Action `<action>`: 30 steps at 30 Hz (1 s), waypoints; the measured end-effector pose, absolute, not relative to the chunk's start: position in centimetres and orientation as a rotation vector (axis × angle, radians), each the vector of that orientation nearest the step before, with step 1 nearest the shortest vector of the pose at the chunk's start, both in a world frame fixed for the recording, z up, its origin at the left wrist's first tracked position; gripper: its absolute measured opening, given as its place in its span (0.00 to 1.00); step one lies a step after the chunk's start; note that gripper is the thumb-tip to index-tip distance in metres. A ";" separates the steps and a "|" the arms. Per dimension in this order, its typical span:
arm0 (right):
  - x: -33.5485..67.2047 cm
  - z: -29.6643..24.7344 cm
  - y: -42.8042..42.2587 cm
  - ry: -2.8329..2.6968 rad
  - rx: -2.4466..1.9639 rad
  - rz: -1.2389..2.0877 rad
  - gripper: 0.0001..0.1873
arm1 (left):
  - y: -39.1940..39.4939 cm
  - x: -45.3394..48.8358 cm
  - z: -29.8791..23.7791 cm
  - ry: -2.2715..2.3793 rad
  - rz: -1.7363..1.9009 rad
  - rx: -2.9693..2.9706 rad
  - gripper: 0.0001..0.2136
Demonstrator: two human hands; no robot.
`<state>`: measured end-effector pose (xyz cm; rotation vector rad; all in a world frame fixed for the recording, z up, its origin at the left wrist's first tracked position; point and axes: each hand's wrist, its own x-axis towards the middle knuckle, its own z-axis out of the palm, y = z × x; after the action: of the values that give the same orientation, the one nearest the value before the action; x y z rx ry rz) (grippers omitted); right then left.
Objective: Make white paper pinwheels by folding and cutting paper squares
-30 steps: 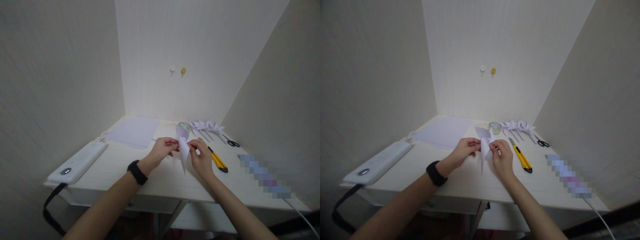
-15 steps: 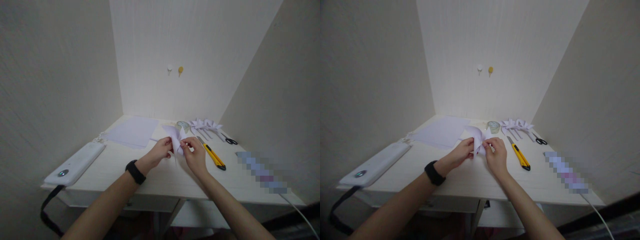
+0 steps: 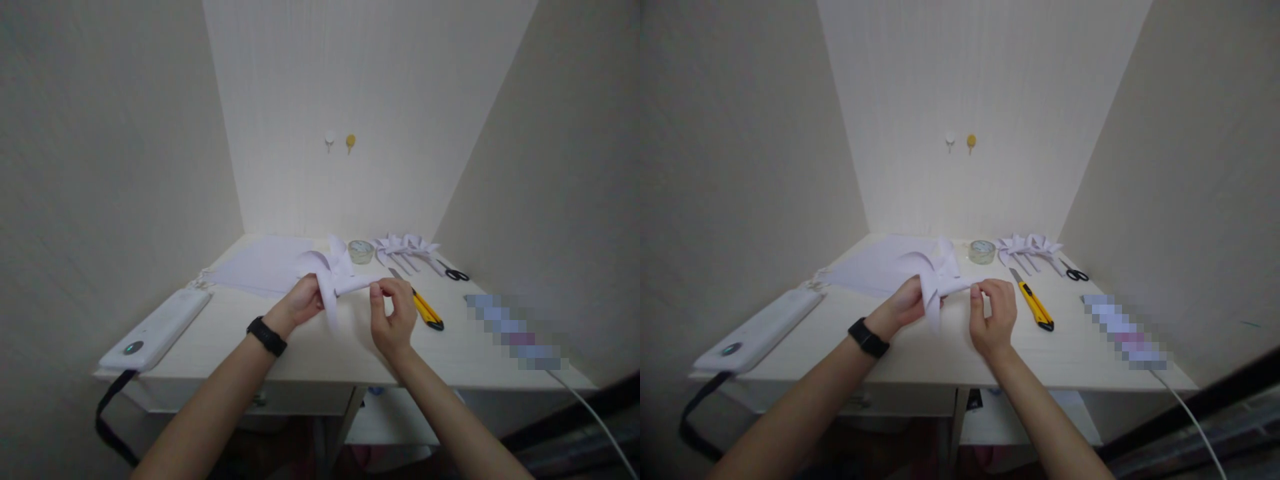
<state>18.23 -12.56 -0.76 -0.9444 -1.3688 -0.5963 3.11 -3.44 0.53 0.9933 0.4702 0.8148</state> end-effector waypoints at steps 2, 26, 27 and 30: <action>18.2 -1.1 -13.0 -1.379 -0.927 -0.634 0.06 | -3.3 3.0 0.6 0.474 0.789 1.016 0.05; 18.2 -1.7 -13.2 -1.499 -1.028 -0.617 0.06 | -2.2 2.5 -0.1 0.442 0.845 1.039 0.13; 18.3 -1.8 -13.1 -1.488 -1.038 -0.615 0.06 | -2.1 2.6 -0.2 0.455 0.863 1.071 0.13; 18.7 -1.7 -12.5 -1.481 -1.041 -0.625 0.07 | -2.0 2.9 -0.5 0.466 0.888 1.161 0.15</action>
<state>18.69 -12.54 -1.75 -1.0406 -1.4809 -0.6249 2.91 -2.03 -0.48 1.1608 0.4657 0.8876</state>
